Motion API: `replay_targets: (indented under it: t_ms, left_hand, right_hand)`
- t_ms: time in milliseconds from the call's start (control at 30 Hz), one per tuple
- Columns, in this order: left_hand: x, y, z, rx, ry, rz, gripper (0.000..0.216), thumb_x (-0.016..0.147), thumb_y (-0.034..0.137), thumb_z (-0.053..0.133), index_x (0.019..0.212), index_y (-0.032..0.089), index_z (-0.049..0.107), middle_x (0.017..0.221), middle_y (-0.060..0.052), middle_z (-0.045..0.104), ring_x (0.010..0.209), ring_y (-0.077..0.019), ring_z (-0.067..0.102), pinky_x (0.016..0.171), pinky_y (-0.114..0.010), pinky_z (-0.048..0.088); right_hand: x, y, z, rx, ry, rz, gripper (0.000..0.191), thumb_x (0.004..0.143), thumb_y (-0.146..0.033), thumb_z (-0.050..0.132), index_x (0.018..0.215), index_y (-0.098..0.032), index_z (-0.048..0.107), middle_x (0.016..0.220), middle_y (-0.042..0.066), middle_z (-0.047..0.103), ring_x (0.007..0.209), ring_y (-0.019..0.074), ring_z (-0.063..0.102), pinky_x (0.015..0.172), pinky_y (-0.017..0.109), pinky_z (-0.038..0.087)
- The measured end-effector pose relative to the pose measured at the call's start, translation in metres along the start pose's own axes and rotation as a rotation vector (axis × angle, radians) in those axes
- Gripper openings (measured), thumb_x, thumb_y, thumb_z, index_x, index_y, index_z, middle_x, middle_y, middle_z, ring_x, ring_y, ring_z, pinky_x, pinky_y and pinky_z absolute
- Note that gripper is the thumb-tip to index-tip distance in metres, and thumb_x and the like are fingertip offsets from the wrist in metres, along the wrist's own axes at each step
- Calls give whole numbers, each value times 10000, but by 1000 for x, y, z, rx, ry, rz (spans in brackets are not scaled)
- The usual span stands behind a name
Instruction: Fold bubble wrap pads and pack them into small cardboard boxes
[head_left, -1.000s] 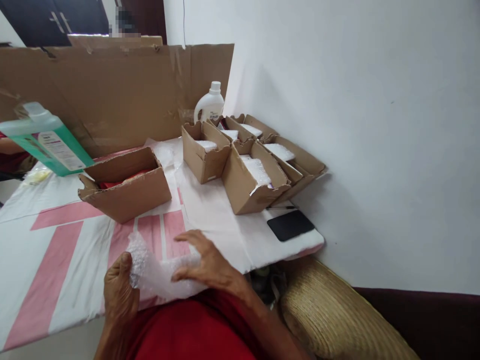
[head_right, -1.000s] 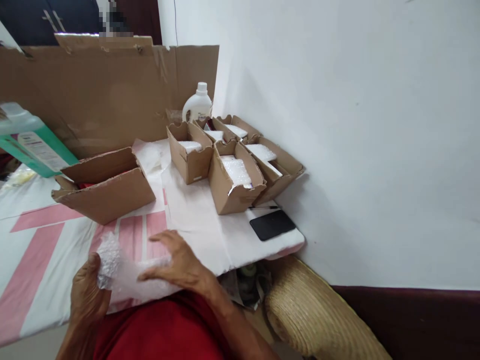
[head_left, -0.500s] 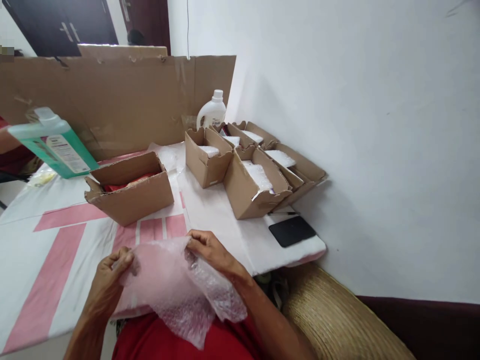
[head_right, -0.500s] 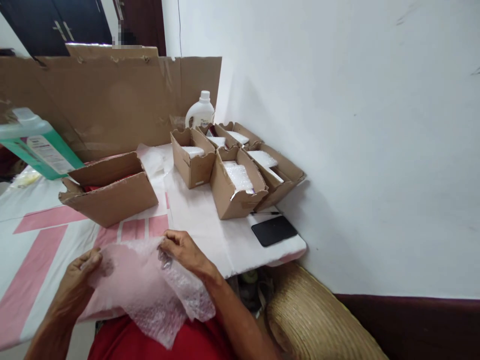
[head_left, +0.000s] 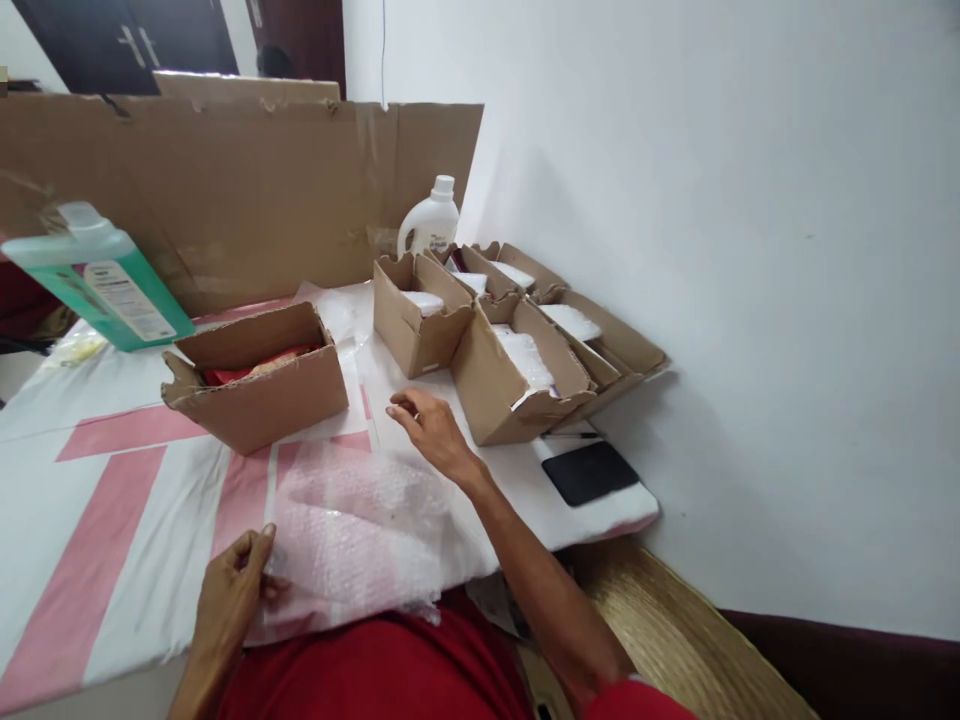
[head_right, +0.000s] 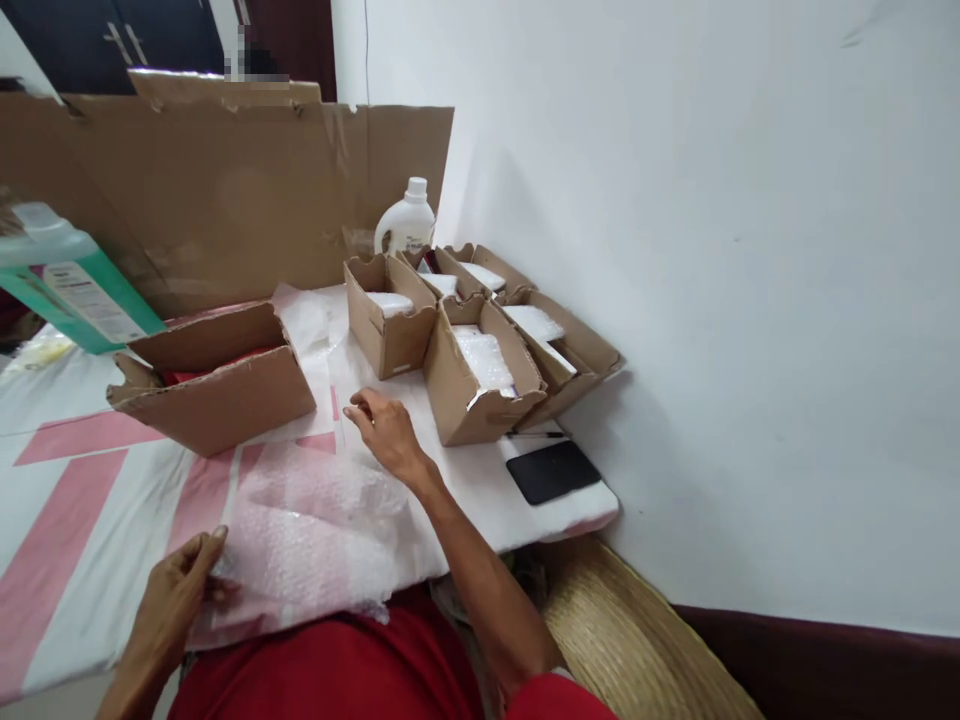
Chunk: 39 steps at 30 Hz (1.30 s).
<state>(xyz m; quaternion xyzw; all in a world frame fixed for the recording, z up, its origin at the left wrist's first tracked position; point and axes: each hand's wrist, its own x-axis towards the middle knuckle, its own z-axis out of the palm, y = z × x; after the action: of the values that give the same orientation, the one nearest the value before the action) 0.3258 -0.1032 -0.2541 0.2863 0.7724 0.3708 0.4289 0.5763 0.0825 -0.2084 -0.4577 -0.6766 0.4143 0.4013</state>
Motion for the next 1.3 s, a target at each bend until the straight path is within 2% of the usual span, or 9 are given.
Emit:
replay_targets:
  t_ms: [133,200,300,433,533,667,833,967,1300]
  left_hand:
    - [-31,-18,-21,304,1,57,626,687,863,510,607,242,510,490,-20,585,510,-241,600,539,-322,435]
    - [-41,-17,-29,520,180,185,587,727,822,517,707,239,584,609,-40,644,576,-259,631,571,-344,448]
    - [-32,-11,-22,654,444,523,484,879,642,489,1085,234,648,997,-107,727,845,-286,708,696,-375,508]
    - [20,-19,28,713,177,1121,494,974,397,348,1361,200,584,1414,-150,610,1320,-291,560,1082,-445,435]
    - [55,-36,65,807,105,1268,565,947,315,397,1489,174,470,1526,-139,515,1424,-274,456,1177,-456,346]
    - [65,-51,77,958,159,1328,630,922,257,412,1539,132,390,1579,-162,437,1501,-297,336,1223,-486,267]
    - [56,-44,64,1028,153,1234,675,970,418,404,1563,106,323,1599,-194,384,1512,-323,313,1222,-539,251]
    - [50,-38,55,1003,197,1177,779,966,565,403,1571,88,288,1615,-218,341,1515,-348,297,1209,-553,267]
    - [43,-47,30,1011,269,1023,838,951,633,357,1568,72,287,1602,-226,367,1509,-380,296,1215,-579,237]
  right_hand:
    - [-58,-28,28,-121,-86,-227,193,996,-338,547,1062,-237,698,970,60,693,873,208,631,835,348,493]
    - [-91,-32,54,-128,-197,-293,308,1018,-383,521,1239,-214,653,1102,108,693,1023,250,646,912,385,521]
    - [-122,-24,95,-156,-188,-303,650,997,-496,543,1530,-156,395,1456,202,523,1362,324,486,1129,488,430]
    - [-125,-1,125,-224,-112,-262,911,975,-583,532,1626,-113,103,1636,226,279,1536,336,226,1235,535,294]
    - [-119,16,127,-387,-181,-237,951,965,-620,519,1614,-47,124,1636,256,258,1538,360,209,1227,563,292]
    - [-119,36,120,-551,-206,-258,947,956,-660,500,1609,-57,172,1642,226,264,1540,336,219,1243,536,255]
    - [-121,58,100,-683,-172,-243,922,922,-706,522,1589,-116,284,1651,208,242,1550,338,180,1241,559,214]
    - [-121,71,71,-783,-189,-164,890,954,-680,486,1611,-137,227,1673,189,150,1564,324,116,1249,554,169]
    - [-118,73,31,-866,-183,65,844,985,-667,424,1619,-159,197,1686,145,71,1571,301,62,1253,557,75]
